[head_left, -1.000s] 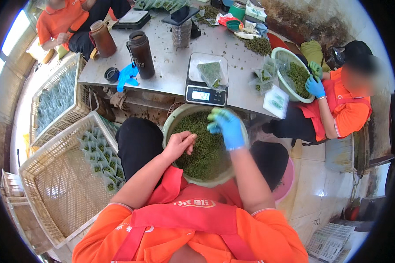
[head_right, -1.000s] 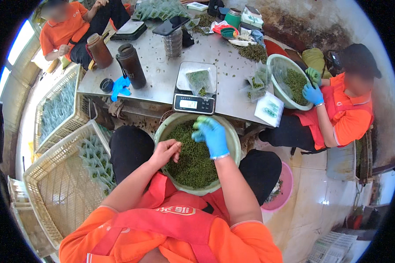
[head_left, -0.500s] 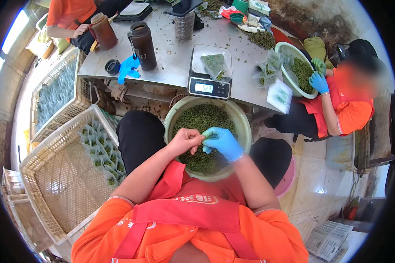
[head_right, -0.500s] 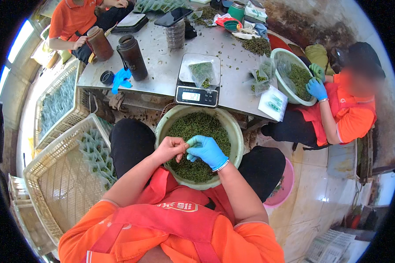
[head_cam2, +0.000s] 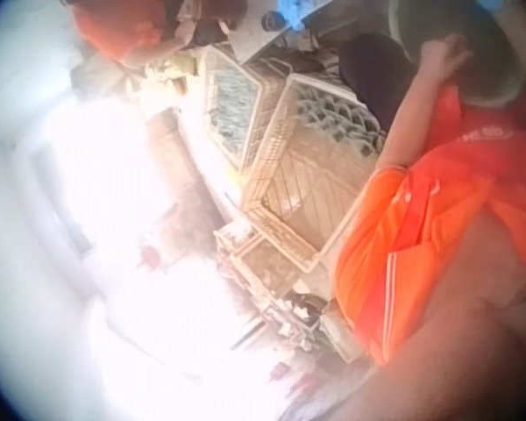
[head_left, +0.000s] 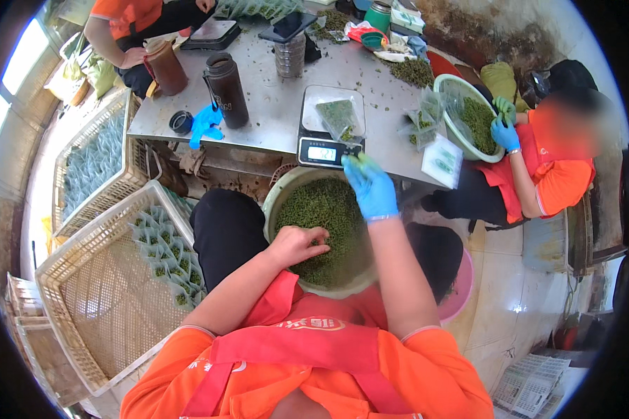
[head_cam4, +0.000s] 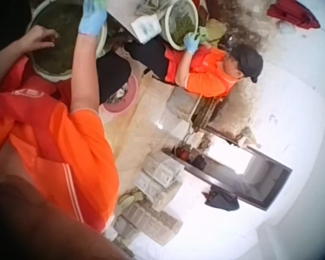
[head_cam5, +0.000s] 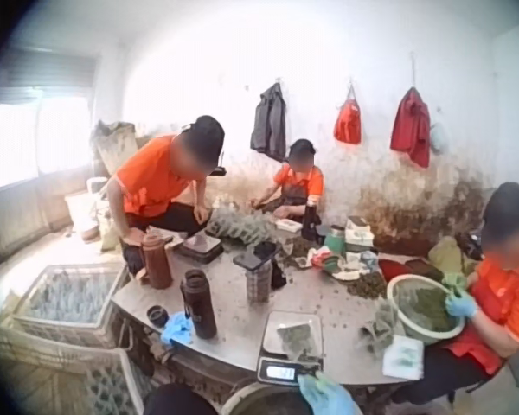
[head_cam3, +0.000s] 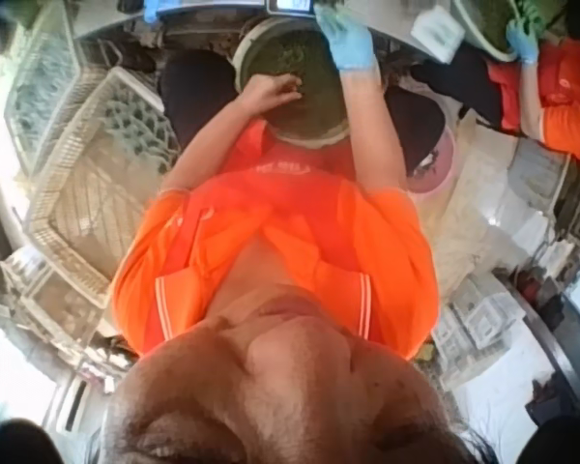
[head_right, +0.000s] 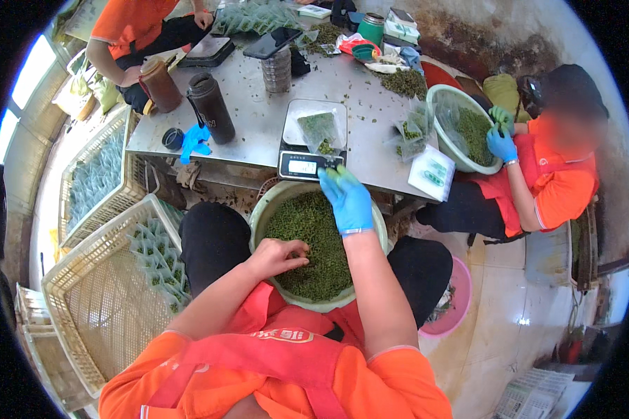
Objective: The person scoops green tea leaves from a bowl into small plastic bags, weighs each bag on a digital scale, and places the filled bags into a crate. The process is repeated continuously.
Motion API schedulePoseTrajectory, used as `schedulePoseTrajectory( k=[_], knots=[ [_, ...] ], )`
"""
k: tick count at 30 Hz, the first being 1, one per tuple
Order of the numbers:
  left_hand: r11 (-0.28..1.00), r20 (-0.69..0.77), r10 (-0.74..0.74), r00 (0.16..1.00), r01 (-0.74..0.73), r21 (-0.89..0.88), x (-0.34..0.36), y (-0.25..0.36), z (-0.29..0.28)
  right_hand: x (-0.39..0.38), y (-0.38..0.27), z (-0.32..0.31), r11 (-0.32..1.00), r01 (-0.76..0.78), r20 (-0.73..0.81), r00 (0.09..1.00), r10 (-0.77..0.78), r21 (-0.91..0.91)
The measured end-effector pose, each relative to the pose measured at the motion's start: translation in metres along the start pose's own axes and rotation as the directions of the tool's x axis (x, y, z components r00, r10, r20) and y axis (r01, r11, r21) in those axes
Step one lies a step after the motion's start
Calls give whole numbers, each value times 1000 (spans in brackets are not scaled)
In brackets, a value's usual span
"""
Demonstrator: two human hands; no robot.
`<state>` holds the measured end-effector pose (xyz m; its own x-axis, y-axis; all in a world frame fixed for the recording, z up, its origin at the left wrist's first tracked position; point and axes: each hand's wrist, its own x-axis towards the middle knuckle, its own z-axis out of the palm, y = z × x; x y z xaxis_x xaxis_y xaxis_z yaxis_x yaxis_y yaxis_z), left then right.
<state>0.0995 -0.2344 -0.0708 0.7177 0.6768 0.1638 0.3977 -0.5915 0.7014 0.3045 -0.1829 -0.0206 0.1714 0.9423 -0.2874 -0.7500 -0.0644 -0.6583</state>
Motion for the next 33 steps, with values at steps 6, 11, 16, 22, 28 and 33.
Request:
schedulePoseTrajectory(
  k=[6, 11, 16, 22, 28, 33],
  knots=[
    [991, -238, -132, 962, 137, 5, 25, -9, -48, -28, 19, -20, 842, 187, 34, 980, -197, -506],
    [942, -550, -12, 835, 194, 274, 57, -46, -101, 0, 15, -4, 465, 444, 281, 882, -379, -766],
    [949, -595, -70, 800, 238, 209, 57, -59, -83, 56, 7, 11, -375, 437, 566, 732, -380, -817],
    [936, -685, 16, 729, 230, 267, 68, -55, -87, 43, -3, 78, -589, 493, 704, 684, -193, -640],
    [881, -607, -304, 734, 460, 114, 63, -67, -81, -1, 32, 112, -556, 571, 659, 750, 54, -604],
    [905, -606, -154, 781, 357, 230, 60, -68, -81, 22, 62, 96, -537, 537, 590, 802, 89, -650]
  ],
)
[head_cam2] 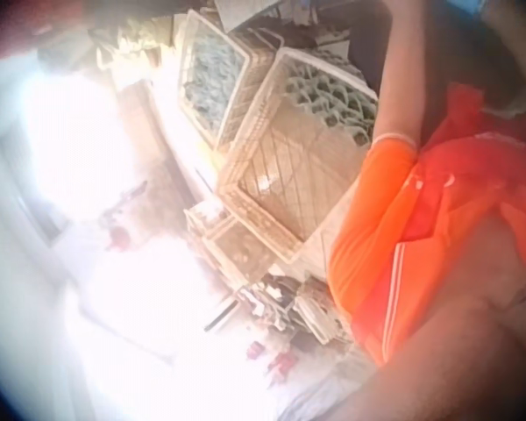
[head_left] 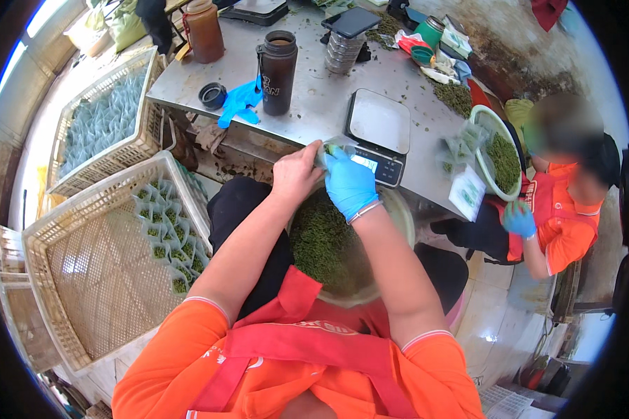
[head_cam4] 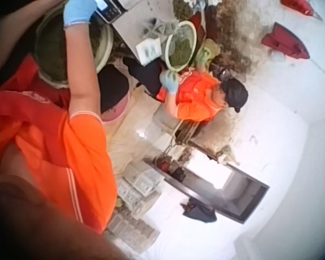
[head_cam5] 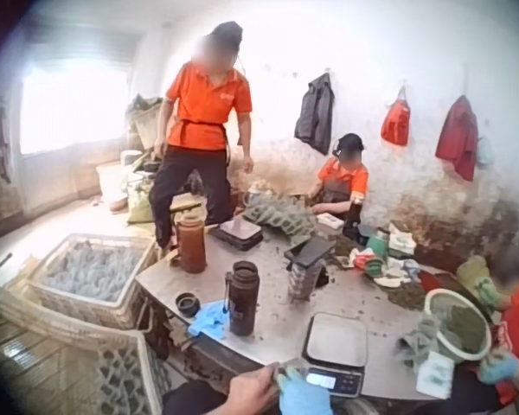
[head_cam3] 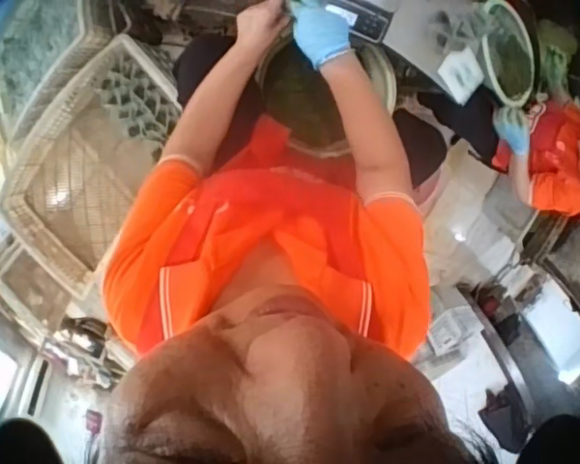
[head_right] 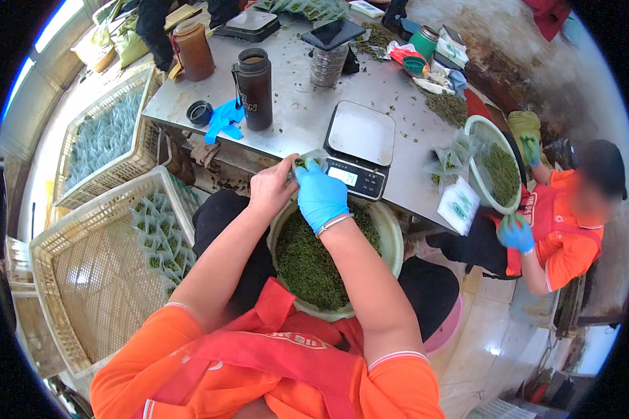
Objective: The person scoops green tea leaves from a bowl into small plastic bags, weighs each bag on a digital scale, and places the filled bags into a crate. The process is repeated continuously.
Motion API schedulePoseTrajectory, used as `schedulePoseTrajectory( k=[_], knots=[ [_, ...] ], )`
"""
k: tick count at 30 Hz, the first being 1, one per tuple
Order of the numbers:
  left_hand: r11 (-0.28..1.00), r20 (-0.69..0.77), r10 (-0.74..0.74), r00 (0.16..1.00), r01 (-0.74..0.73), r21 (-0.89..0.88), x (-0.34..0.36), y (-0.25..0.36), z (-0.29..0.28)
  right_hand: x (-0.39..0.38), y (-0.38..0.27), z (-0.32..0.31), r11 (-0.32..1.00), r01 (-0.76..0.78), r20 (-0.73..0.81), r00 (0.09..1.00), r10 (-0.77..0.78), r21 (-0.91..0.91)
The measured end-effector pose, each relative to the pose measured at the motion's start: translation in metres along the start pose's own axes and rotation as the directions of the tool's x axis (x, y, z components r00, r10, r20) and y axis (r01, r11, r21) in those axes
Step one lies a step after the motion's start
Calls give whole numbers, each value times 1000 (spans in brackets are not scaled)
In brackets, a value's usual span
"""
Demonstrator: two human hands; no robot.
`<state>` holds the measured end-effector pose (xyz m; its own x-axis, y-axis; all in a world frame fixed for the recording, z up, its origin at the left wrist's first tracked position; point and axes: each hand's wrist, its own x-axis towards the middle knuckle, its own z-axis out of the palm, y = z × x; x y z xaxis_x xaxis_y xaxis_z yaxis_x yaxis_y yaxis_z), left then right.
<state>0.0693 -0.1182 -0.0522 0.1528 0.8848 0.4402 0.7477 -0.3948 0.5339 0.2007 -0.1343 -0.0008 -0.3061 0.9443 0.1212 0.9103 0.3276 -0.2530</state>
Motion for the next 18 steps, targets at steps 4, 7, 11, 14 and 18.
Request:
schedulePoseTrajectory(
  k=[4, 7, 11, 14, 18],
  knots=[
    [1000, 48, -5, 999, 6, -23, -2, 2, -7, -19, -20, -36, 995, -24, -44, 999, 29, 94],
    [989, -5, 134, 991, -133, 57, -1, 0, -4, -13, -8, -4, 999, -10, 51, 999, 8, 44],
    [985, 33, 164, 986, -165, 51, -1, 8, -8, -11, 13, 3, 974, 69, 8, 997, -72, 217],
    [990, 75, -122, 990, 127, -67, 1, 10, -7, -38, 20, -57, 344, -68, 68, 998, 15, 936],
    [734, 125, -406, 905, 405, -545, 5, -10, 10, -52, 142, -77, 658, -97, -332, 803, 494, 747]
  ],
)
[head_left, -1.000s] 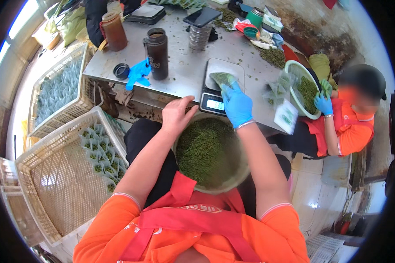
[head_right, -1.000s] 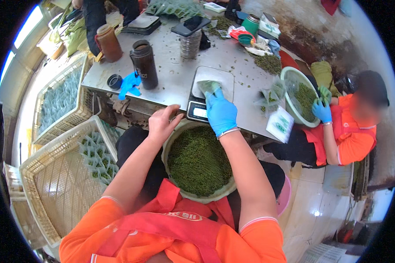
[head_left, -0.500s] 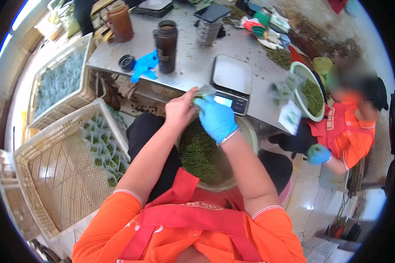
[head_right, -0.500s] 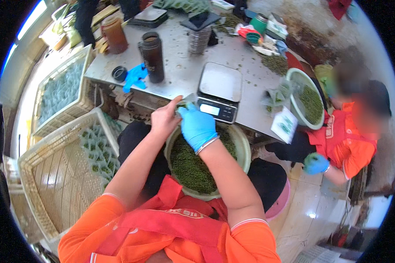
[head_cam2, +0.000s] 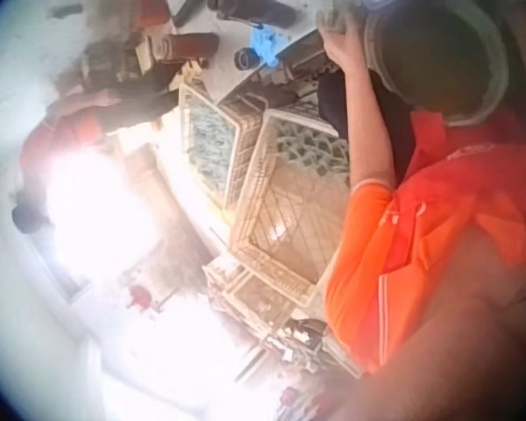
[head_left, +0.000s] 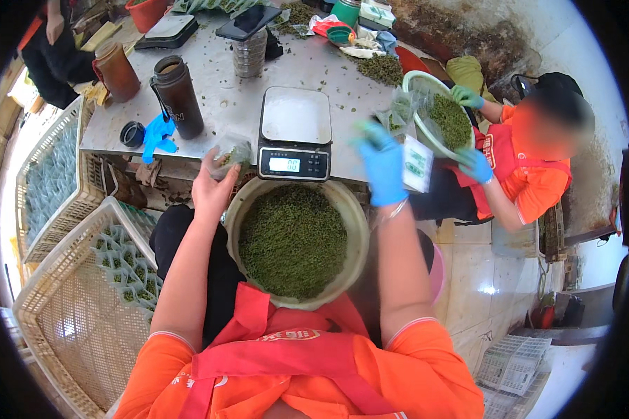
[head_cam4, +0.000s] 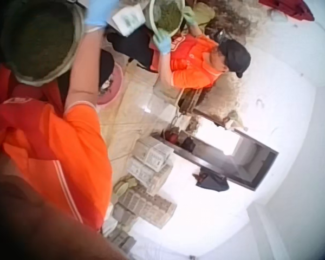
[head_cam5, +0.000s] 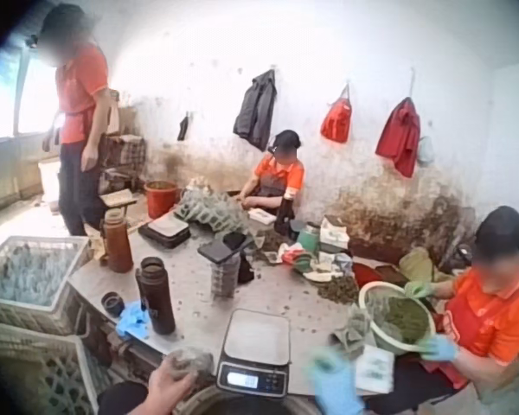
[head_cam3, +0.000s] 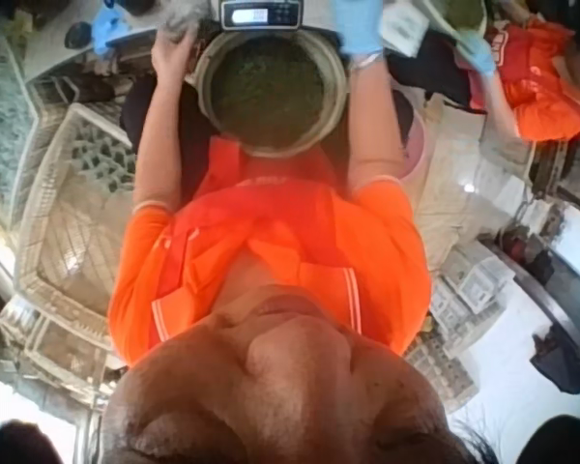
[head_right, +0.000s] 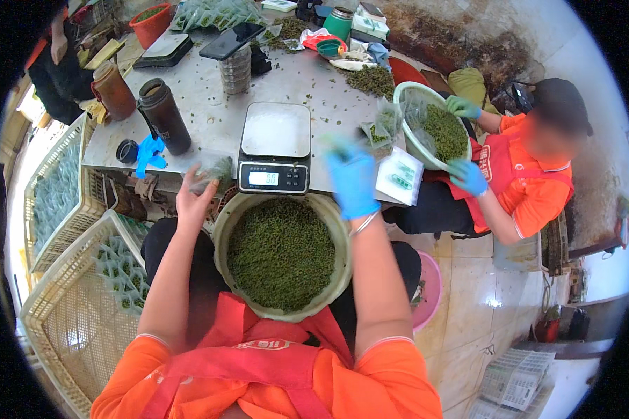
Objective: The person scoops green tea leaves from a bowl into small plastic bags, weighs each bag on a digital scale, and places the filled bags into a crate. The process is repeated continuously.
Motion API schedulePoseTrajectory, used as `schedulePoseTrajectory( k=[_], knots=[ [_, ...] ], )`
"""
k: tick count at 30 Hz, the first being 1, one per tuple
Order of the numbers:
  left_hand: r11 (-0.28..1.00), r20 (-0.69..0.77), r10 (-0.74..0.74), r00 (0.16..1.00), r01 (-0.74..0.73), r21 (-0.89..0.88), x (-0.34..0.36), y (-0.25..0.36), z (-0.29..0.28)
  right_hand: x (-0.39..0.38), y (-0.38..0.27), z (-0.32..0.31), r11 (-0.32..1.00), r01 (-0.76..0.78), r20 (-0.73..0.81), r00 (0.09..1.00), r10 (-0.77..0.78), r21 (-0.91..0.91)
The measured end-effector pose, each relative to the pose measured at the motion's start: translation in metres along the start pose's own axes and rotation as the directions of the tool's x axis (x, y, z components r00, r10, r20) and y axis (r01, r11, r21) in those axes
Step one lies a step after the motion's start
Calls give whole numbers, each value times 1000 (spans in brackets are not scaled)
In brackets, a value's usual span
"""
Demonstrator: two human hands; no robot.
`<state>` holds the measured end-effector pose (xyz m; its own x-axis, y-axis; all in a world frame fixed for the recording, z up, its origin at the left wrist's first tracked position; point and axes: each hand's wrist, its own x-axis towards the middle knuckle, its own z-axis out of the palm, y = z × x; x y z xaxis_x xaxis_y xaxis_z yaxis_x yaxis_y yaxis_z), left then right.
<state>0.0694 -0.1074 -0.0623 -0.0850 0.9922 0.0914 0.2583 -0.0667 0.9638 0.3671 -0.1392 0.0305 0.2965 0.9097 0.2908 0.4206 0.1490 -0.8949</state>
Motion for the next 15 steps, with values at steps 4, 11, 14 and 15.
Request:
schedulePoseTrajectory(
  k=[4, 11, 14, 15],
  knots=[
    [992, -41, 25, 999, -30, -123, 5, -11, 1, 71, 91, -67, 719, 83, -169, 948, -272, -690],
    [846, -9, -27, 1000, 28, 533, -9, 28, -12, 95, 76, -62, 805, 88, -155, 963, -219, -587],
    [863, 33, 6, 999, -22, 505, -8, 38, -10, 60, 22, -31, 943, 245, -333, 890, -310, -225],
    [883, 22, 43, 999, -48, 466, -7, 28, -11, 52, 8, -8, 914, 310, -319, 866, -385, -262]
  ],
)
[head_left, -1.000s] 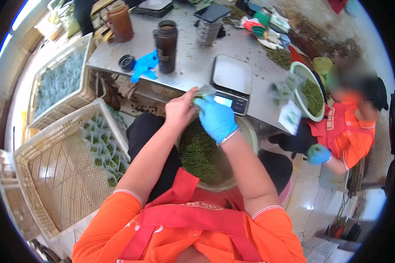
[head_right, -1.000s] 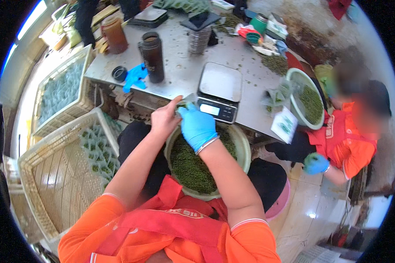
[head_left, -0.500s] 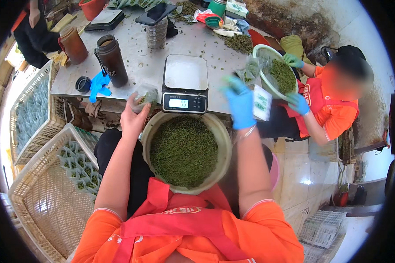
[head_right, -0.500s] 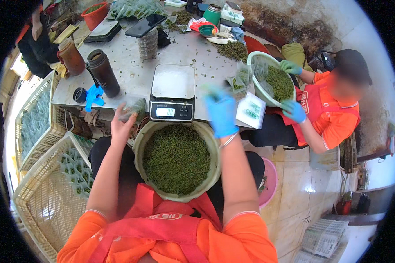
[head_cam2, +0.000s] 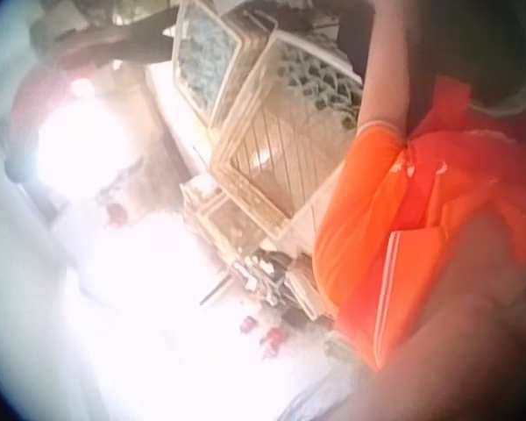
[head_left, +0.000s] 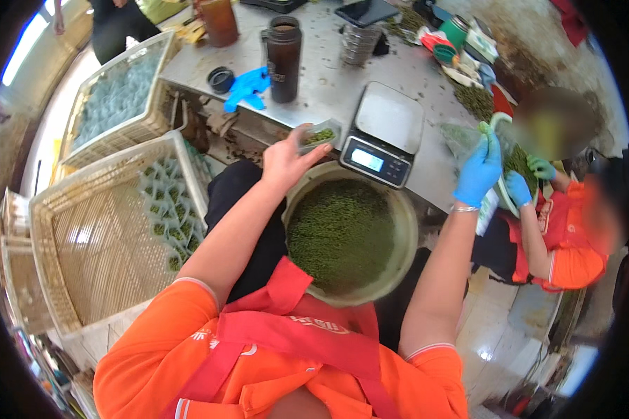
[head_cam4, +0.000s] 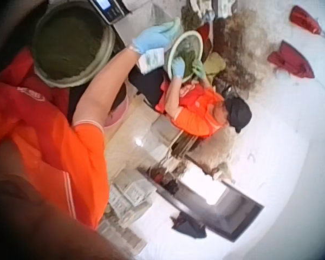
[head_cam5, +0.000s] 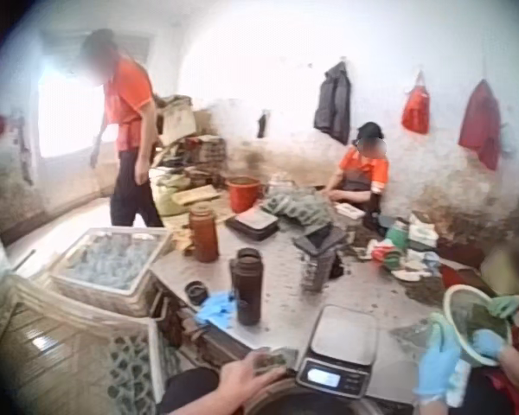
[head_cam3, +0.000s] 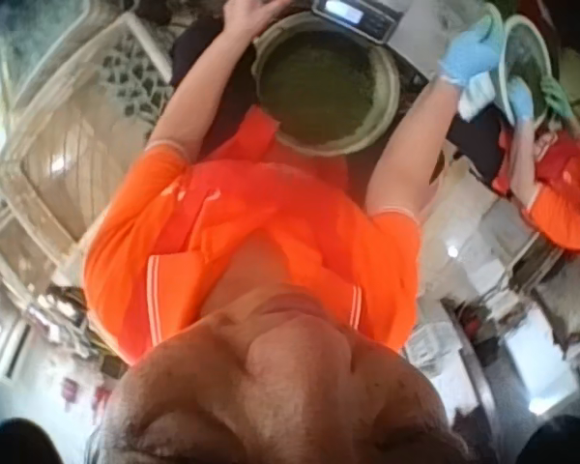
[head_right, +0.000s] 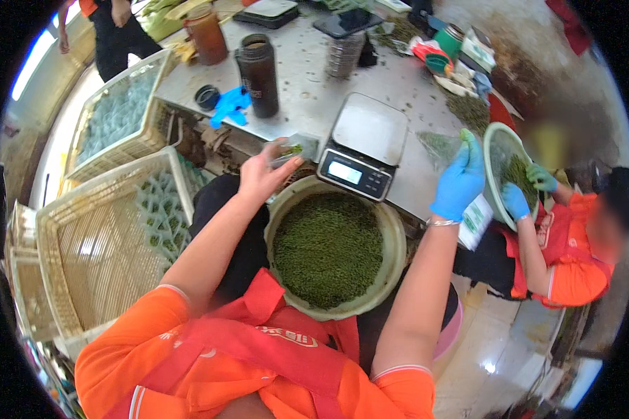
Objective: The person scoops green tea leaves from a bowl into small plastic bags, weighs each bag on a digital scale, and places the filled bags into a crate. The process is repeated continuously.
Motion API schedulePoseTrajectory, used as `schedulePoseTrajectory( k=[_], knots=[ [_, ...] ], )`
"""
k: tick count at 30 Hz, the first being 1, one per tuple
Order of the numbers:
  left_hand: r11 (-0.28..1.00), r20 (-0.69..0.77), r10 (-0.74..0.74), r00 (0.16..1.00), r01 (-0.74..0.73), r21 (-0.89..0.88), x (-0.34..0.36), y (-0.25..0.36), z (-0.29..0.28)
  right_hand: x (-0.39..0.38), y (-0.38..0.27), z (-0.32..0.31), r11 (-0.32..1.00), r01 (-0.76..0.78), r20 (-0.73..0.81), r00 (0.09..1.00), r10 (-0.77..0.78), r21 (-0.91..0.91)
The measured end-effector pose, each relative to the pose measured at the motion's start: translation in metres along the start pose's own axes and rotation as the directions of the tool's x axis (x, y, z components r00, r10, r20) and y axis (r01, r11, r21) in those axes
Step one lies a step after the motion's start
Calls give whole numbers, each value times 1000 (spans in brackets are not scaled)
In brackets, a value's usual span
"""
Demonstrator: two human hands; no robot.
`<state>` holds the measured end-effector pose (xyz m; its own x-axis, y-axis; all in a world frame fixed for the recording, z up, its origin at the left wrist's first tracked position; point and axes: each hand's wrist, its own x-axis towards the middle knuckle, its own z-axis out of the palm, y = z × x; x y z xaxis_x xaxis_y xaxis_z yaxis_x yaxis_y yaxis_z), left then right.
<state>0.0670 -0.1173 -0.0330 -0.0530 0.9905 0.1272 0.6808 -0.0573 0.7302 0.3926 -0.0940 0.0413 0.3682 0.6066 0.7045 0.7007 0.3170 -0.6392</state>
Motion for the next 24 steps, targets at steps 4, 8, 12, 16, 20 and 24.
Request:
schedulePoseTrajectory(
  k=[4, 8, 12, 16, 20, 24],
  knots=[
    [963, -97, -61, 993, 33, -268, -12, -22, -10, -46, -28, 56, 785, 559, 243, 827, -507, -267],
    [799, -165, -180, 970, 46, -600, -38, -48, -79, -85, -8, 50, 893, 412, 360, 873, -330, -182],
    [967, -474, -206, 856, 105, -231, -112, -108, -184, -120, -33, 2, 999, -19, 309, 951, 9, 30],
    [844, -518, -378, 767, 516, 146, -212, -189, -236, -178, -12, -2, 935, -319, 547, 815, 190, 151],
    [589, -396, -708, 584, 798, 123, -273, -261, -223, -202, -44, 4, 875, -470, 765, 605, 223, 117],
    [510, -160, -814, 558, 819, 263, -269, -301, -184, -213, -39, 7, 897, -427, 815, 555, 164, 110]
  ],
)
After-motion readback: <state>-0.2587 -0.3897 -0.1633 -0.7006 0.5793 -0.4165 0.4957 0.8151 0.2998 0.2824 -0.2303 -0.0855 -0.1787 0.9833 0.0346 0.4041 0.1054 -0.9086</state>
